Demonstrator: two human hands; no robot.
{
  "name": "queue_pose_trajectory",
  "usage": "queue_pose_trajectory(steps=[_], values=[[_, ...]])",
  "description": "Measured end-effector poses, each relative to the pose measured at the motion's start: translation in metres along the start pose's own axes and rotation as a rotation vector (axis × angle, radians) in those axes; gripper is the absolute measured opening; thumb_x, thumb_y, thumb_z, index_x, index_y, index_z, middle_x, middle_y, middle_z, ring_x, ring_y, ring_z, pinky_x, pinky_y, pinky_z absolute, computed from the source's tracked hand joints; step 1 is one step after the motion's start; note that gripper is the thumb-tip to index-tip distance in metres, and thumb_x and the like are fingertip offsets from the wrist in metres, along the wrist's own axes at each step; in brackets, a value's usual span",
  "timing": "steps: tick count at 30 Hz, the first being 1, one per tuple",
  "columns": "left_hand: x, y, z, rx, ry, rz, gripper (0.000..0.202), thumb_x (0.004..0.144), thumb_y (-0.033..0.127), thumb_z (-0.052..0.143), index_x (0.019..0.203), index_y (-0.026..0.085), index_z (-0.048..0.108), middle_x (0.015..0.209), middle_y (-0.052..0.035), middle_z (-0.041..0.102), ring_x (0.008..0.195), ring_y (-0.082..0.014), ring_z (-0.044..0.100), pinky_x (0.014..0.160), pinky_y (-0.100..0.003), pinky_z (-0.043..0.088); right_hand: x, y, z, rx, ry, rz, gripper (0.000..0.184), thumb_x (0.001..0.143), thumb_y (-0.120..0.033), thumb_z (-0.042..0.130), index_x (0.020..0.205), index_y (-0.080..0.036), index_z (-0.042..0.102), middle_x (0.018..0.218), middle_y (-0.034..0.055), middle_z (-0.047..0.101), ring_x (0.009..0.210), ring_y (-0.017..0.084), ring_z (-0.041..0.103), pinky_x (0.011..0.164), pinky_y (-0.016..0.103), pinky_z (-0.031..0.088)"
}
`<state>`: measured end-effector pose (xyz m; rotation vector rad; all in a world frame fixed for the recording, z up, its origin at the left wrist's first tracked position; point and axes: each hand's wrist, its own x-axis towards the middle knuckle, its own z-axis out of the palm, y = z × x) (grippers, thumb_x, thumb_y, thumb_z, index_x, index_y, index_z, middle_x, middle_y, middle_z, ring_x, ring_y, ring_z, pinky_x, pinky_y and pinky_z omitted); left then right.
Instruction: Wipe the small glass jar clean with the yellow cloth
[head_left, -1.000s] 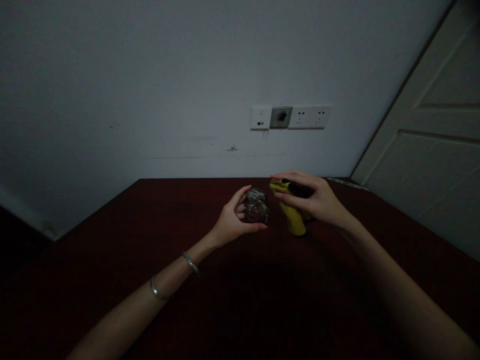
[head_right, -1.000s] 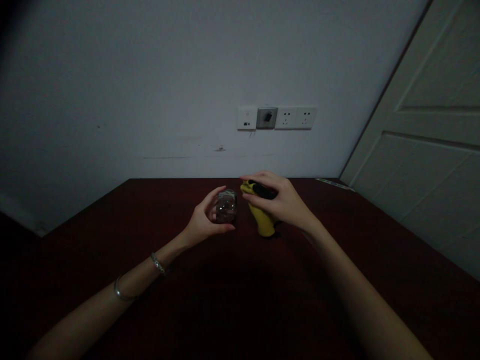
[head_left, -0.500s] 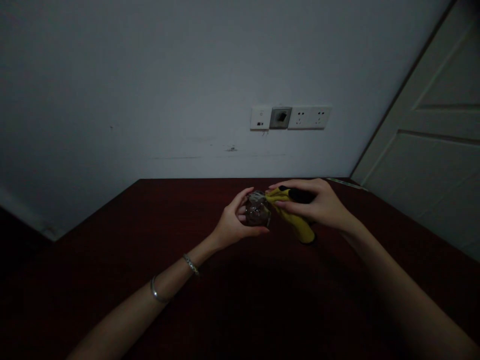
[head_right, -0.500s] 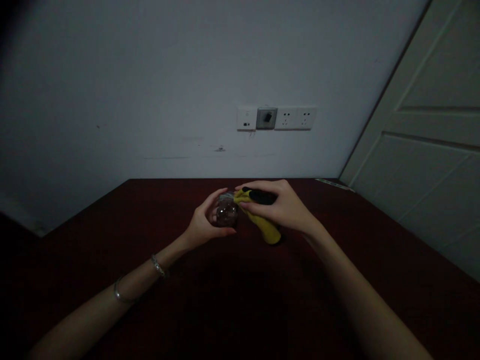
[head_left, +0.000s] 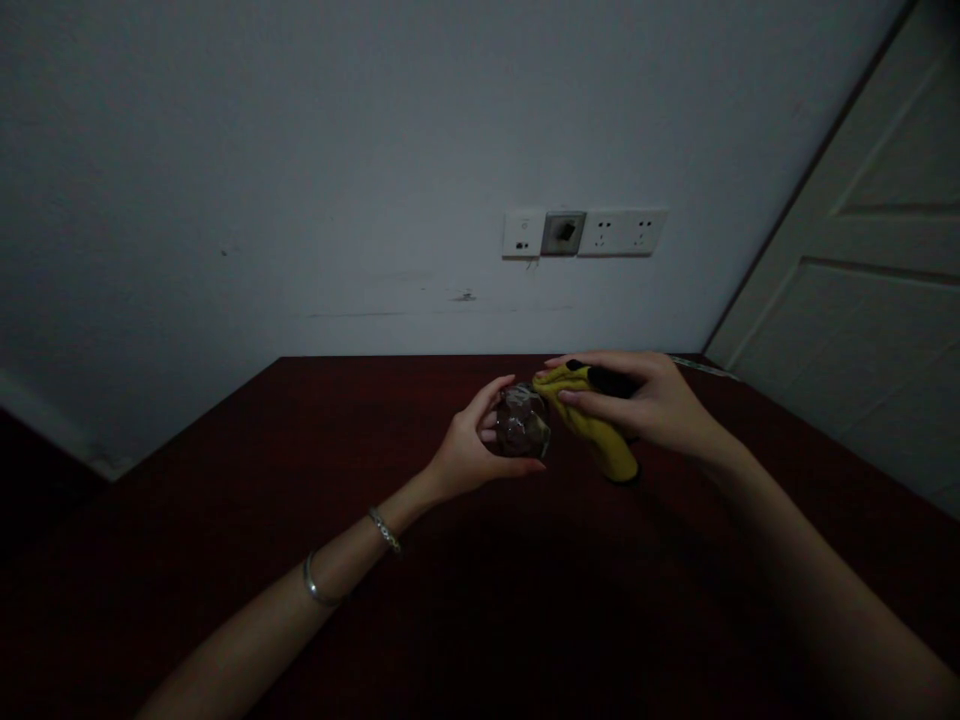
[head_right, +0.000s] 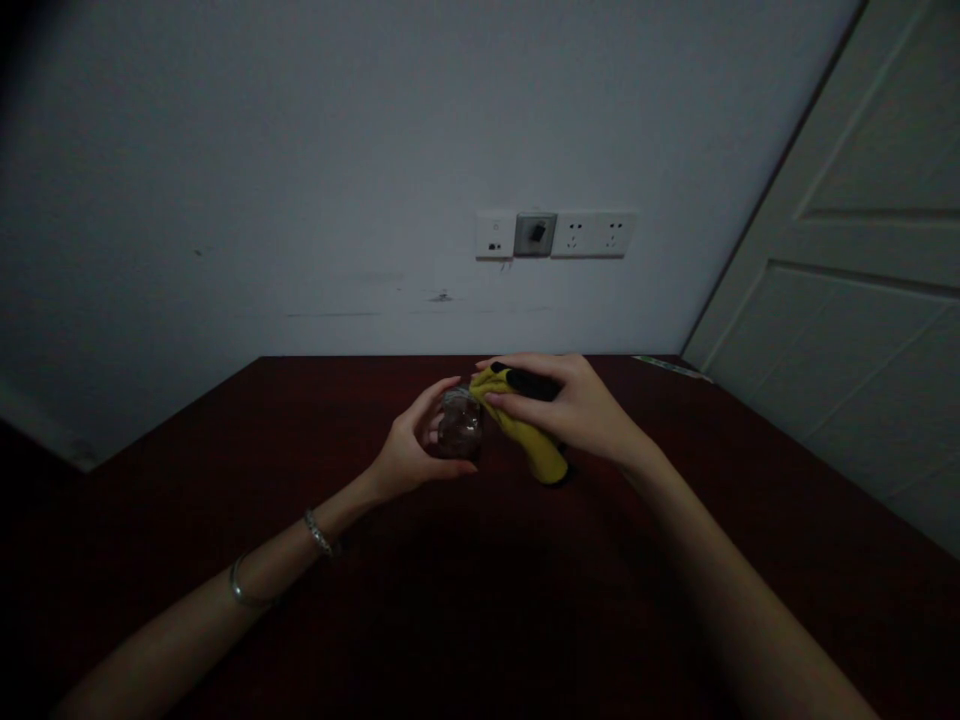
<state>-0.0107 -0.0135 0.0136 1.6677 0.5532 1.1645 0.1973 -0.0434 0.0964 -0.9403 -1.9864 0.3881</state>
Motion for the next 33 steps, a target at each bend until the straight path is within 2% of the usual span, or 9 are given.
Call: queue_pose_trajectory(steps=[10,16,25,33], values=[[-0.001,0.003,0.000,0.073,-0.039,0.054,0.101,0.049,0.022,0.089,0.136,0.020,0.038,0.129,-0.0180,0.056,0.107,-0.0303,0.064,0.084,-0.040,0.059,0.000,-0.003,-0.005,0.035,-0.105,0.061,0.028,0.076,-0.035,0.071,0.101,-0.021,0.072,0.105,0.0039,0.074,0.096,0.023,0.069,0.089,0.037,0.053],[-0.001,0.005,0.001,0.078,-0.026,0.037,0.099,0.050,0.023,0.088,0.136,0.020,0.038,0.130,-0.0180,0.056,0.109,-0.0311,0.063,0.085,-0.041,0.058,0.000,-0.011,-0.010,0.046,-0.220,0.051,0.030,0.074,-0.036,0.073,0.100,-0.021,0.072,0.097,0.0026,0.075,0.088,0.022,0.070,0.082,0.033,0.055],[-0.003,0.003,0.002,0.084,-0.022,0.039,0.101,0.048,0.024,0.089,0.136,0.018,0.038,0.128,-0.0187,0.056,0.106,-0.0302,0.064,0.083,-0.040,0.059,0.001,-0.005,-0.004,-0.007,-0.066,0.032,0.027,0.081,-0.037,0.066,0.101,-0.021,0.071,0.103,0.0039,0.073,0.094,0.022,0.068,0.087,0.035,0.052],[-0.003,0.001,0.000,0.110,-0.040,0.075,0.101,0.048,0.025,0.089,0.136,0.018,0.038,0.126,-0.0183,0.058,0.105,-0.0309,0.065,0.084,-0.043,0.059,0.001,-0.007,-0.002,-0.009,-0.114,0.032,0.027,0.081,-0.039,0.064,0.100,-0.021,0.071,0.102,0.0049,0.073,0.093,0.024,0.068,0.085,0.038,0.054]])
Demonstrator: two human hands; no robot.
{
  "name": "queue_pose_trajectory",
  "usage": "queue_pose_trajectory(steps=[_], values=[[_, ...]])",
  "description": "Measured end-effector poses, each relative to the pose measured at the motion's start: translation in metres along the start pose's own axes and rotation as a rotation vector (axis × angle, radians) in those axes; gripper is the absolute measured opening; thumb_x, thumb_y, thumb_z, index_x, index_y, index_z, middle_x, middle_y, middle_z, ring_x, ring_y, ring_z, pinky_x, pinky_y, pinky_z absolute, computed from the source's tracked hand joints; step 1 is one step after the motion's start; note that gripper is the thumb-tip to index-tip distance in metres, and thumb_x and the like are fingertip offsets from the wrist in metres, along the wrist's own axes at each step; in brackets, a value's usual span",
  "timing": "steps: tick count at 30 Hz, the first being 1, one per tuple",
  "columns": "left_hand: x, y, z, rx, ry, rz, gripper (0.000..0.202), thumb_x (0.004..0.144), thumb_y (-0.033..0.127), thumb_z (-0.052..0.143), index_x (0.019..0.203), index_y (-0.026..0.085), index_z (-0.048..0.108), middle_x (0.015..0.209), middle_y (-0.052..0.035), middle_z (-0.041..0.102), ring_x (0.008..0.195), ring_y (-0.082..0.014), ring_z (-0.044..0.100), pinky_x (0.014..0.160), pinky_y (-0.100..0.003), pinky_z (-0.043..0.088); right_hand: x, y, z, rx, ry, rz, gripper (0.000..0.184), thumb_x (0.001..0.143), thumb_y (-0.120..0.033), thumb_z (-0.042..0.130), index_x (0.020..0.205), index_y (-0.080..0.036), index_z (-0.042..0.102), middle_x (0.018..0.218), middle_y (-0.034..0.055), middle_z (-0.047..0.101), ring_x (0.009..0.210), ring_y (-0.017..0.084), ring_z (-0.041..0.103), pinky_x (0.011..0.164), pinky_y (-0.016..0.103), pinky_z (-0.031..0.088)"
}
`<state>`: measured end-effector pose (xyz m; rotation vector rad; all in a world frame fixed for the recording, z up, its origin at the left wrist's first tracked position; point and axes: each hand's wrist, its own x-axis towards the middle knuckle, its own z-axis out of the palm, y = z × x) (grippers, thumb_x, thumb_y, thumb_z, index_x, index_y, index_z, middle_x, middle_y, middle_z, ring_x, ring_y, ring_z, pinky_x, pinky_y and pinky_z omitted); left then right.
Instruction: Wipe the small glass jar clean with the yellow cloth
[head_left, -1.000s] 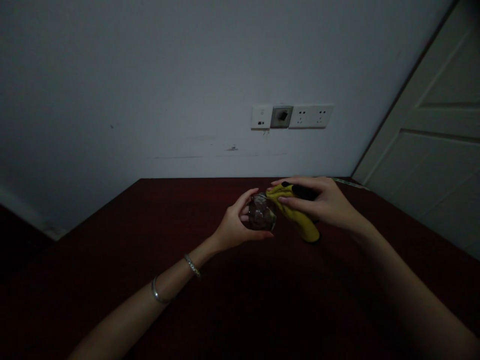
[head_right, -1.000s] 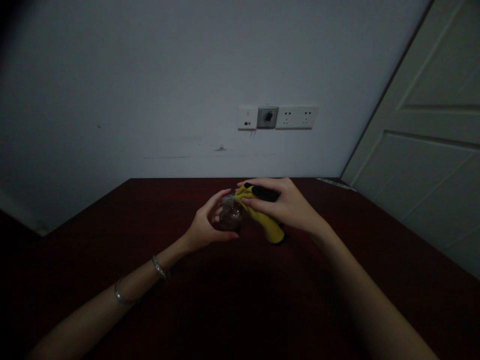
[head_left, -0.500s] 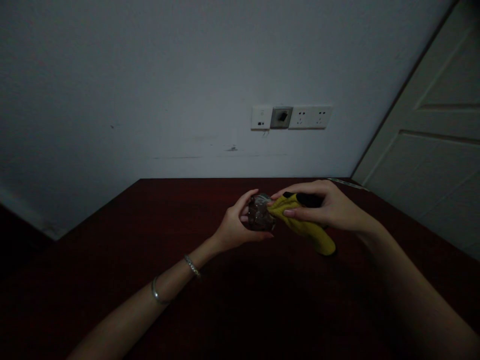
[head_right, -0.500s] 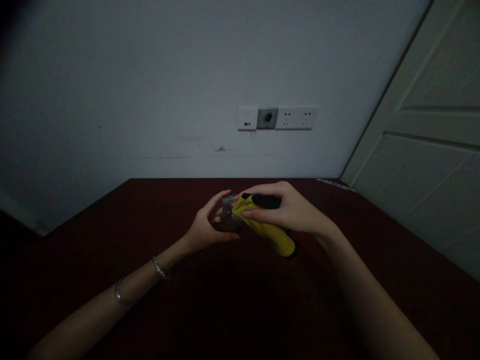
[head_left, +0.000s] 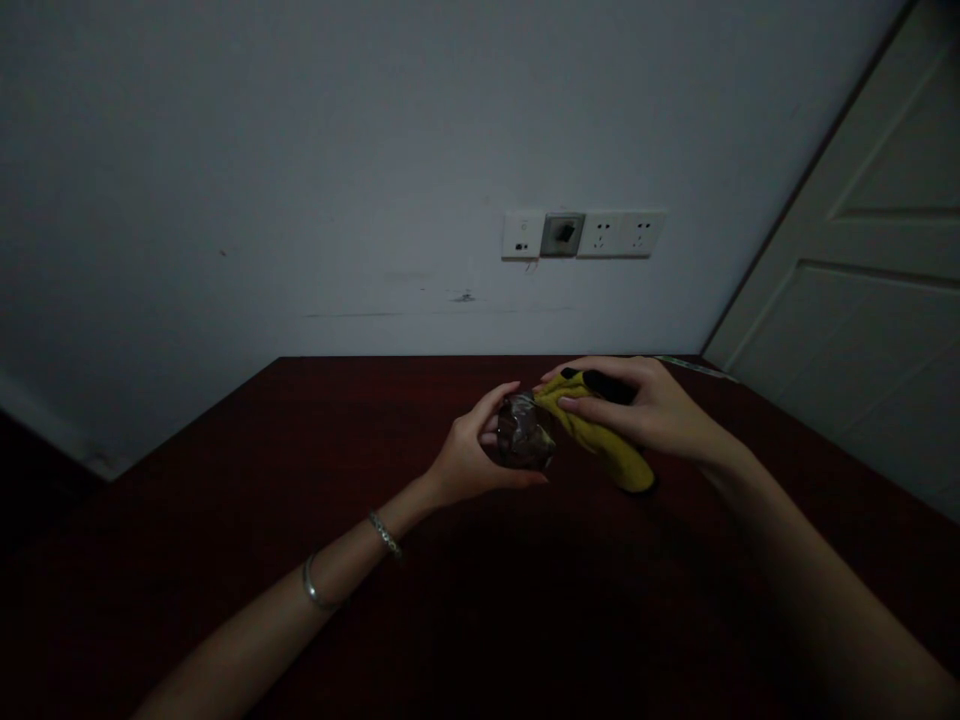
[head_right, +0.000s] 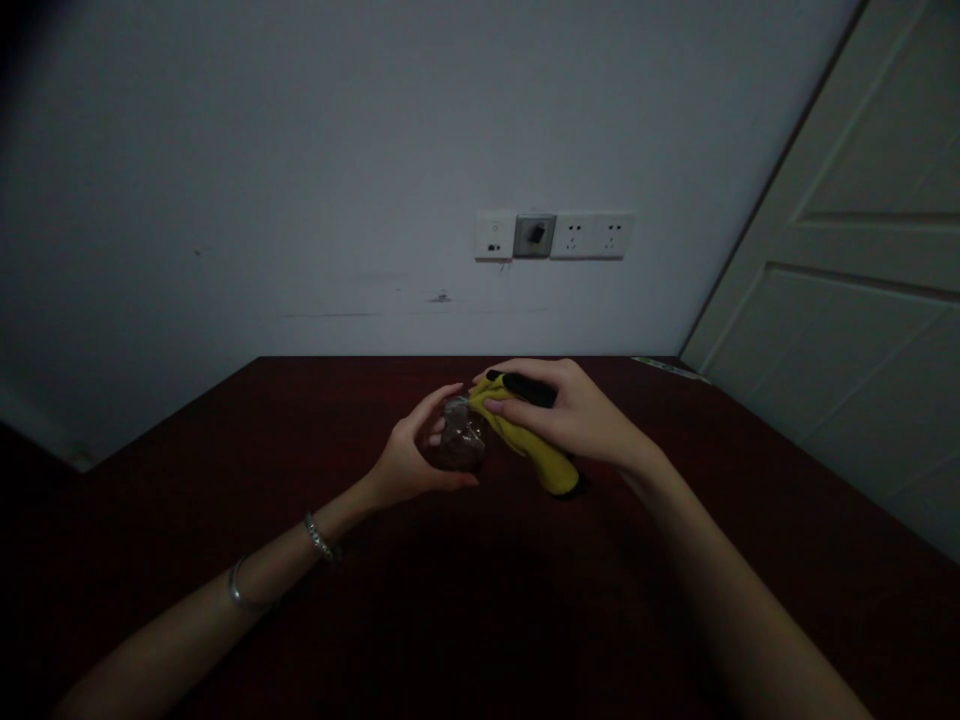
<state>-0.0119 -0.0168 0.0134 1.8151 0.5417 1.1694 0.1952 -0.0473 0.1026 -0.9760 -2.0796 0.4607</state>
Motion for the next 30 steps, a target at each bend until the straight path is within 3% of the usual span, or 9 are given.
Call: queue_pose_trajectory(steps=[10,18,30], values=[[0.001,0.000,0.001,-0.022,0.023,-0.023,0.101,0.049,0.023,0.088,0.136,0.018,0.037,0.124,-0.0172,0.061,0.106,-0.0308,0.065,0.087,-0.043,0.058,-0.003,-0.010,-0.004,0.011,-0.154,-0.071,0.025,0.081,-0.036,0.067,0.100,-0.021,0.071,0.094,0.0024,0.074,0.082,0.019,0.069,0.076,0.029,0.054],[0.000,0.000,0.001,-0.002,0.006,-0.016,0.102,0.050,0.026,0.089,0.137,0.018,0.037,0.126,-0.0182,0.059,0.105,-0.0308,0.065,0.084,-0.042,0.058,-0.002,-0.003,0.002,0.016,0.053,-0.003,0.027,0.082,-0.037,0.065,0.103,-0.022,0.070,0.104,0.0046,0.073,0.094,0.023,0.068,0.086,0.036,0.054],[-0.001,-0.002,0.000,0.042,-0.008,0.009,0.103,0.048,0.027,0.089,0.137,0.020,0.038,0.125,-0.0175,0.060,0.107,-0.0315,0.063,0.086,-0.045,0.057,-0.002,-0.004,-0.001,-0.065,-0.025,-0.060,0.025,0.080,-0.029,0.065,0.104,-0.022,0.070,0.102,0.0042,0.073,0.093,0.023,0.068,0.086,0.036,0.053]])
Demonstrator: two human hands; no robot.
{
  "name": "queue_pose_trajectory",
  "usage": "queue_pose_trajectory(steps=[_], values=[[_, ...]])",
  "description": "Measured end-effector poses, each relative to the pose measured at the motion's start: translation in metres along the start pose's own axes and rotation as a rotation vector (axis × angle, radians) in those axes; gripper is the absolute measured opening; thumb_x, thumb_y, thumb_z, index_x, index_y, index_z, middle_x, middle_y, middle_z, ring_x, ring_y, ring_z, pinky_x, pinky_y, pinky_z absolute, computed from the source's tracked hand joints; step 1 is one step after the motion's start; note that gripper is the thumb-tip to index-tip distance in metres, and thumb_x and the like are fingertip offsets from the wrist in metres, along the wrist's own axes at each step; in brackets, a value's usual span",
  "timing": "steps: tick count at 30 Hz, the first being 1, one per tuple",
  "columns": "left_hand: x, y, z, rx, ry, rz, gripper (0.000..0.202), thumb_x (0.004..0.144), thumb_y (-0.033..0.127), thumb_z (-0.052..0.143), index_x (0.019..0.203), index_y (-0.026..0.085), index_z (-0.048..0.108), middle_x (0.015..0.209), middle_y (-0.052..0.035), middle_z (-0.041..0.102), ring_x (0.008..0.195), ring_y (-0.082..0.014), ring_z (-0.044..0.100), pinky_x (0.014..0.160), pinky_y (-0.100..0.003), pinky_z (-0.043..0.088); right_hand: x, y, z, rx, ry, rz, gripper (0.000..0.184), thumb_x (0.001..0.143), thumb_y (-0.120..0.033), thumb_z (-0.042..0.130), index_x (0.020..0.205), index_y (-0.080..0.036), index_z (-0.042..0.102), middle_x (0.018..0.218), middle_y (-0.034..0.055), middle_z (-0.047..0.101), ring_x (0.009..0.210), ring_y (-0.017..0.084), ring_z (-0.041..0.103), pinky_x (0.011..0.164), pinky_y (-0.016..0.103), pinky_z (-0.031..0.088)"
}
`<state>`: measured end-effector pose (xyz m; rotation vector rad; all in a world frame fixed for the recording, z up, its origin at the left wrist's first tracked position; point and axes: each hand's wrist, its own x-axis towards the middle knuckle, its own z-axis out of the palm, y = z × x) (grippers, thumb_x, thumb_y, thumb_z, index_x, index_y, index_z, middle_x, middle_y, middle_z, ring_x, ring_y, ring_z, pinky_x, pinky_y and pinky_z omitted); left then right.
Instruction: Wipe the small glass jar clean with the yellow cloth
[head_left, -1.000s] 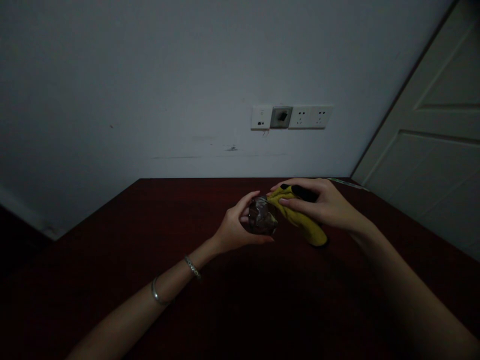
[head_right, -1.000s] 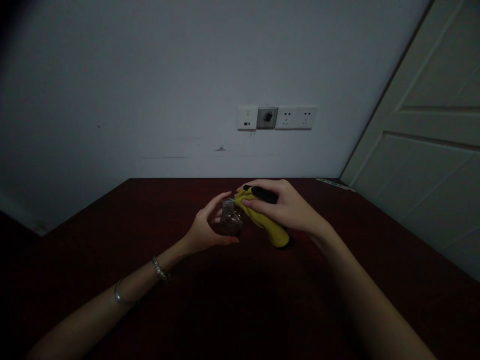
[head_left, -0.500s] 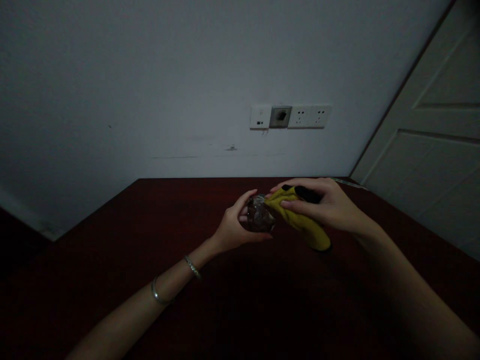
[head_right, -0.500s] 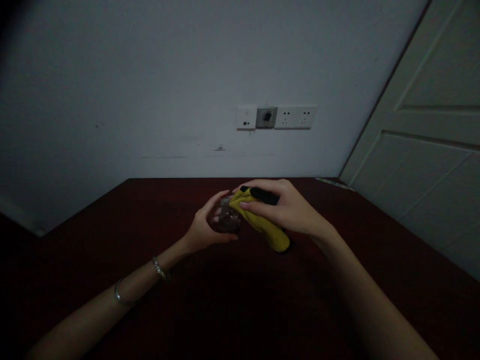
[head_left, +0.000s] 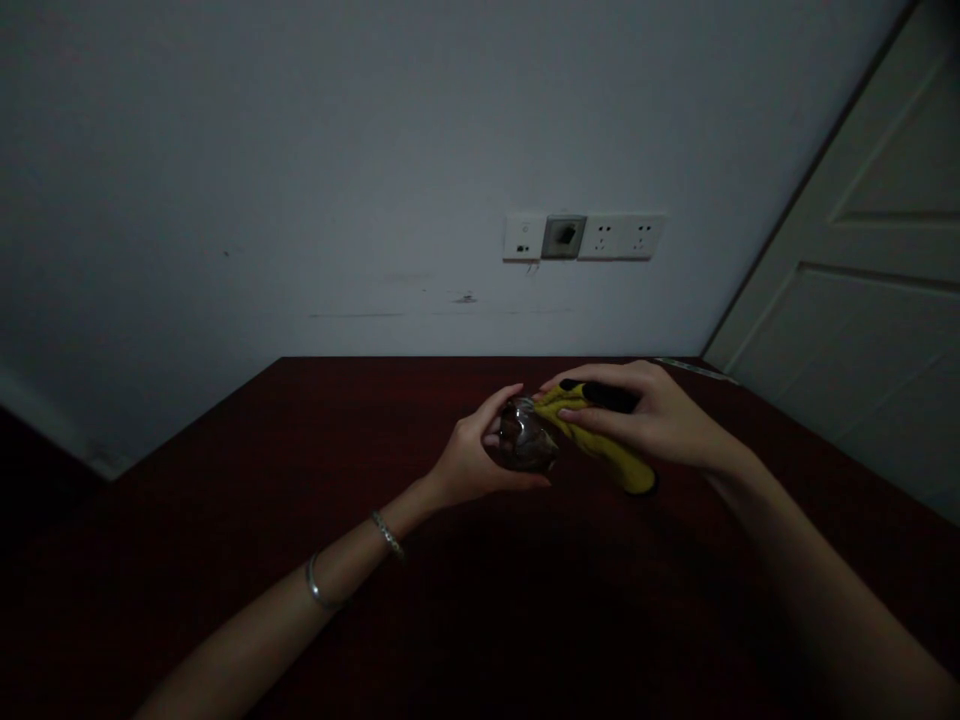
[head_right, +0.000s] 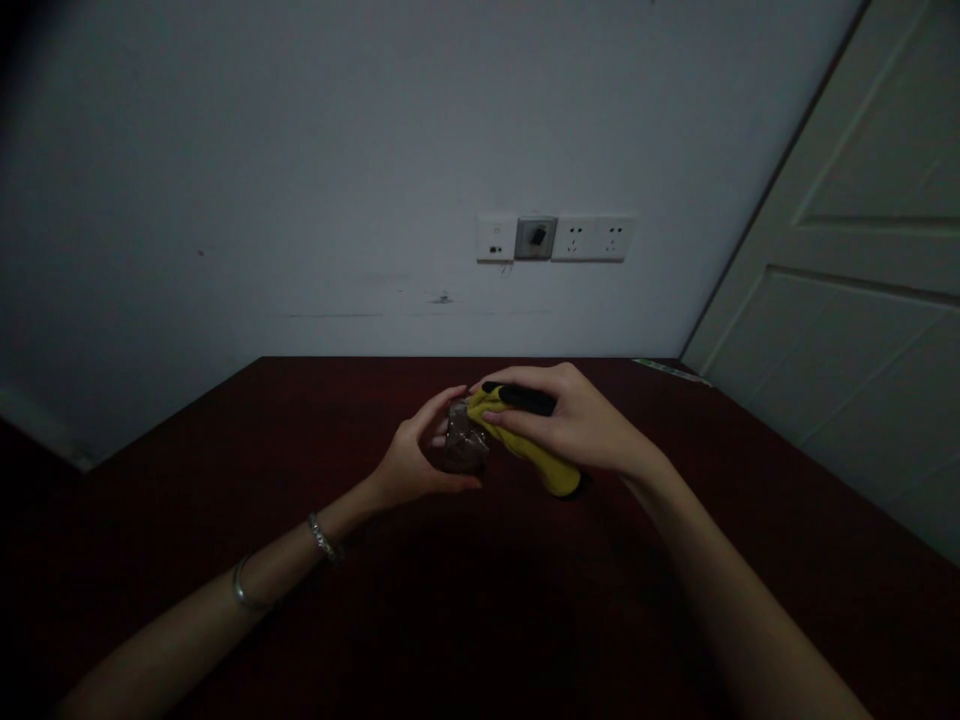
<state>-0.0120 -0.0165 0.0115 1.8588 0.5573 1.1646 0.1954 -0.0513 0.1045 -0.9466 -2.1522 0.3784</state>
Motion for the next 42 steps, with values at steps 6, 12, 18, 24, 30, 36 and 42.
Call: queue_pose_trajectory(steps=[6,12,18,24,30,36,42], values=[[0.000,-0.002,0.000,0.000,0.024,-0.007,0.103,0.048,0.026,0.089,0.137,0.018,0.038,0.126,-0.0176,0.059,0.108,-0.0314,0.063,0.088,-0.045,0.057,0.000,-0.009,-0.001,0.047,-0.125,-0.041,0.024,0.081,-0.032,0.066,0.102,-0.021,0.071,0.095,0.0029,0.075,0.081,0.018,0.070,0.076,0.028,0.054],[0.000,-0.001,-0.001,-0.046,0.040,-0.020,0.102,0.050,0.026,0.089,0.137,0.018,0.037,0.125,-0.0174,0.059,0.107,-0.0306,0.064,0.087,-0.043,0.057,-0.001,-0.014,0.000,0.053,-0.147,-0.055,0.025,0.081,-0.033,0.067,0.104,-0.023,0.071,0.096,0.0020,0.075,0.082,0.018,0.070,0.077,0.029,0.055],[-0.002,0.000,-0.001,0.048,0.019,0.022,0.103,0.048,0.030,0.089,0.137,0.019,0.038,0.129,-0.0180,0.057,0.110,-0.0318,0.062,0.089,-0.044,0.056,0.001,-0.005,0.003,0.014,0.083,0.037,0.027,0.080,-0.038,0.066,0.101,-0.022,0.072,0.103,0.0048,0.074,0.093,0.025,0.069,0.084,0.038,0.054],[-0.003,-0.002,0.002,0.108,0.006,0.107,0.103,0.046,0.032,0.090,0.136,0.017,0.042,0.133,-0.0182,0.054,0.119,-0.0344,0.056,0.098,-0.048,0.051,0.000,-0.002,0.003,-0.021,0.034,-0.003,0.026,0.081,-0.034,0.065,0.103,-0.021,0.071,0.101,0.0045,0.074,0.091,0.023,0.069,0.082,0.036,0.054],[-0.001,-0.004,0.001,0.098,0.024,0.082,0.104,0.048,0.031,0.090,0.137,0.016,0.040,0.127,-0.0184,0.059,0.113,-0.0334,0.060,0.093,-0.047,0.054,-0.001,-0.010,0.002,-0.018,-0.032,-0.033,0.025,0.080,-0.032,0.066,0.102,-0.020,0.071,0.094,0.0043,0.075,0.082,0.020,0.070,0.075,0.031,0.054],[-0.002,-0.010,0.003,0.074,0.037,0.049,0.103,0.049,0.031,0.089,0.138,0.015,0.038,0.122,-0.0172,0.061,0.109,-0.0321,0.062,0.095,-0.047,0.052,0.000,-0.017,-0.003,0.029,-0.191,-0.068,0.023,0.082,-0.025,0.065,0.104,-0.020,0.070,0.095,0.0012,0.075,0.080,0.016,0.070,0.074,0.025,0.053],[-0.003,-0.012,0.005,0.118,0.035,0.092,0.104,0.048,0.030,0.090,0.138,0.017,0.039,0.129,-0.0177,0.057,0.113,-0.0335,0.059,0.100,-0.050,0.049,-0.001,-0.011,0.002,-0.022,0.000,0.036,0.022,0.081,-0.031,0.066,0.100,-0.020,0.071,0.100,0.0022,0.074,0.088,0.019,0.069,0.079,0.029,0.054]])
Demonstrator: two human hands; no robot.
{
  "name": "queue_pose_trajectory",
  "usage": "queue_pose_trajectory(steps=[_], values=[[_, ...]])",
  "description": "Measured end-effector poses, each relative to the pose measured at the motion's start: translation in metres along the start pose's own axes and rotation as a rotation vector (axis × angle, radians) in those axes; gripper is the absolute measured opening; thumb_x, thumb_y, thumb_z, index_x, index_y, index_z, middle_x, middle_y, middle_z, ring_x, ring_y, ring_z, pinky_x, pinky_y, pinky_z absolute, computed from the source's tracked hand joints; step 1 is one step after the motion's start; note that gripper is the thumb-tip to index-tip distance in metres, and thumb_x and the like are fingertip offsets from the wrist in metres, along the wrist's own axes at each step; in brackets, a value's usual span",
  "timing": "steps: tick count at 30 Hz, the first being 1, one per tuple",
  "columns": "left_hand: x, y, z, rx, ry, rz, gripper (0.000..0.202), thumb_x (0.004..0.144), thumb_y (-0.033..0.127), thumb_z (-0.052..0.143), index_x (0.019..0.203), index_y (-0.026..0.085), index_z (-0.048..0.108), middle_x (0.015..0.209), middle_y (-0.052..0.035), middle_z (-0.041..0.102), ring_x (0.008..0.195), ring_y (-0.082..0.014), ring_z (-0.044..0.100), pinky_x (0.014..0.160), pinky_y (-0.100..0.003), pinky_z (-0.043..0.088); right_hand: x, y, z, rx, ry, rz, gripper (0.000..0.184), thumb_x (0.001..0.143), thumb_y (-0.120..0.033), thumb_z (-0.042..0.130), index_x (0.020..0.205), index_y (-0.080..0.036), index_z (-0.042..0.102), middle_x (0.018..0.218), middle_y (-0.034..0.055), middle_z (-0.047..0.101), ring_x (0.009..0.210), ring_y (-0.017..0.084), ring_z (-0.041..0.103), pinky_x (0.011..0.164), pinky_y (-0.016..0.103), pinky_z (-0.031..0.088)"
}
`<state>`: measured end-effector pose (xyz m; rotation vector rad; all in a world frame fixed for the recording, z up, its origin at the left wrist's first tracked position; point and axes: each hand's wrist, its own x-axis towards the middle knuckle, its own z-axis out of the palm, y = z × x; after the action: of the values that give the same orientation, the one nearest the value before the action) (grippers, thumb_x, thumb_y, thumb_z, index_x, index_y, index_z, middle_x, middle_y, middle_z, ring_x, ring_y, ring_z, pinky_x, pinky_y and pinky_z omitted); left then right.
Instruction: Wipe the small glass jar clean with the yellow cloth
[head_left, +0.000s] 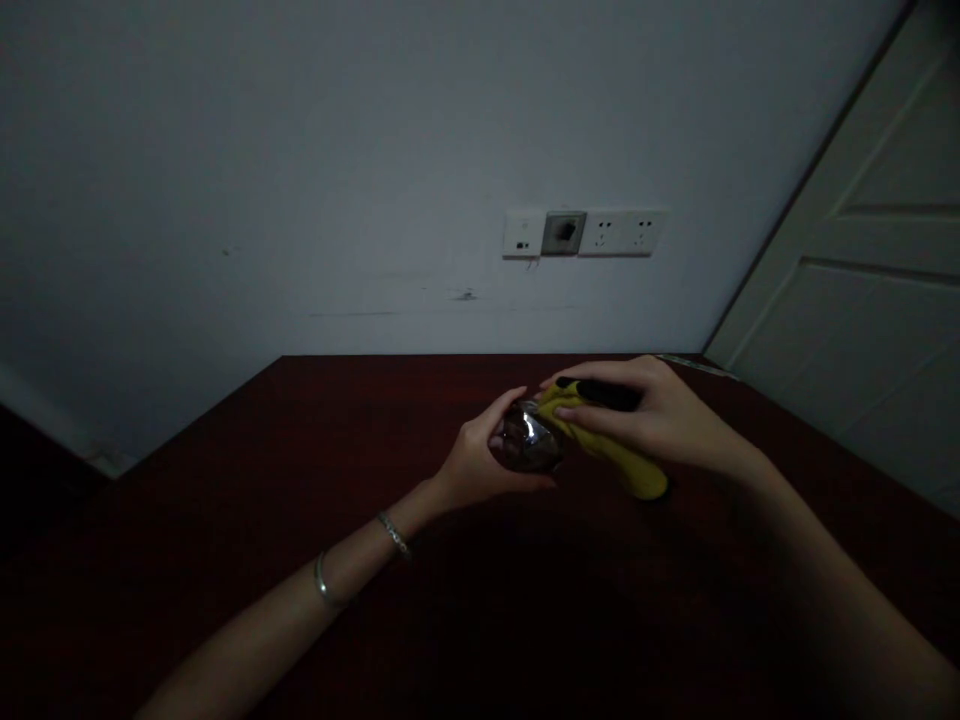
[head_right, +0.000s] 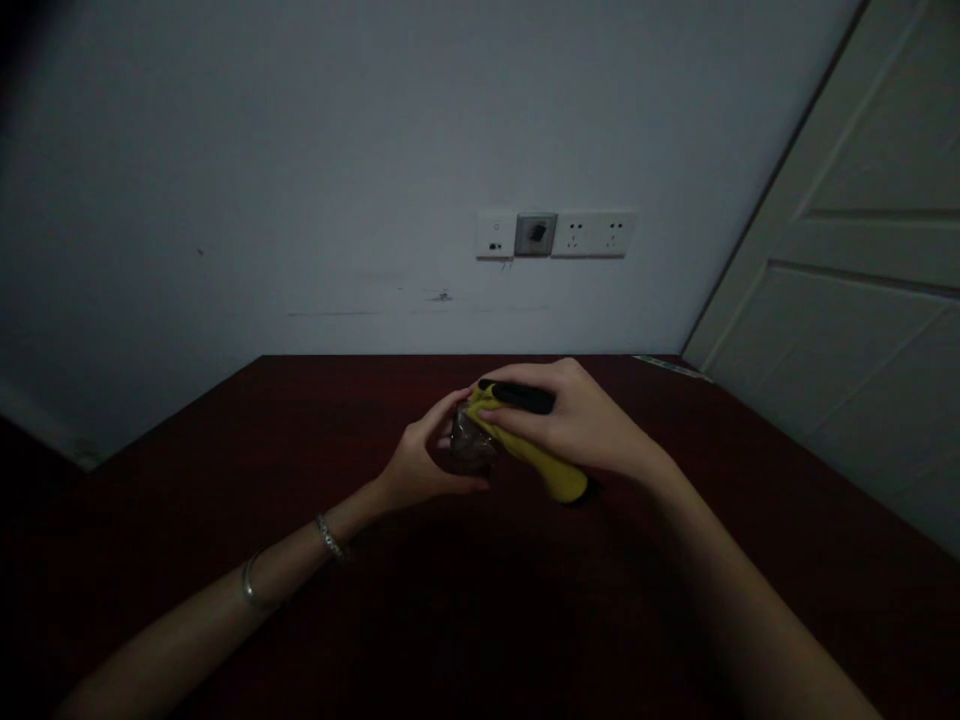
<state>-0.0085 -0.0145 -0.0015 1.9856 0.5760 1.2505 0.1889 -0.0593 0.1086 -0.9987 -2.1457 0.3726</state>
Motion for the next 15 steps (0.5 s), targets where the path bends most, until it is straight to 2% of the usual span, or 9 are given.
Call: queue_pose_trajectory(steps=[2,5,9,15], values=[[0.000,0.000,0.001,0.001,0.004,0.003,0.104,0.047,0.030,0.090,0.137,0.017,0.040,0.129,-0.0175,0.057,0.115,-0.0336,0.059,0.100,-0.050,0.049,0.000,0.004,0.005,-0.038,0.074,0.018,0.023,0.082,-0.031,0.065,0.101,-0.020,0.071,0.100,0.0026,0.074,0.088,0.019,0.069,0.078,0.030,0.054],[0.000,0.000,0.002,-0.002,-0.002,0.003,0.104,0.047,0.031,0.090,0.138,0.018,0.040,0.129,-0.0170,0.057,0.115,-0.0332,0.059,0.100,-0.050,0.049,0.000,0.008,0.009,-0.088,0.095,-0.020,0.025,0.082,-0.028,0.064,0.104,-0.018,0.070,0.099,0.0029,0.074,0.085,0.018,0.069,0.077,0.029,0.054],[0.001,-0.002,0.002,0.006,0.007,0.033,0.105,0.047,0.031,0.090,0.138,0.017,0.041,0.132,-0.0176,0.055,0.117,-0.0343,0.057,0.100,-0.049,0.049,0.000,0.003,0.008,-0.105,0.032,-0.072,0.025,0.080,-0.023,0.064,0.104,-0.018,0.070,0.097,0.0027,0.074,0.085,0.018,0.070,0.078,0.028,0.054],[0.003,0.002,-0.001,0.016,-0.026,0.012,0.102,0.049,0.029,0.089,0.138,0.016,0.040,0.124,-0.0158,0.061,0.110,-0.0316,0.061,0.098,-0.046,0.051,0.000,-0.010,0.003,-0.047,-0.132,-0.144,0.022,0.083,-0.023,0.063,0.103,-0.019,0.071,0.095,0.0021,0.075,0.079,0.015,0.070,0.072,0.025,0.054]])
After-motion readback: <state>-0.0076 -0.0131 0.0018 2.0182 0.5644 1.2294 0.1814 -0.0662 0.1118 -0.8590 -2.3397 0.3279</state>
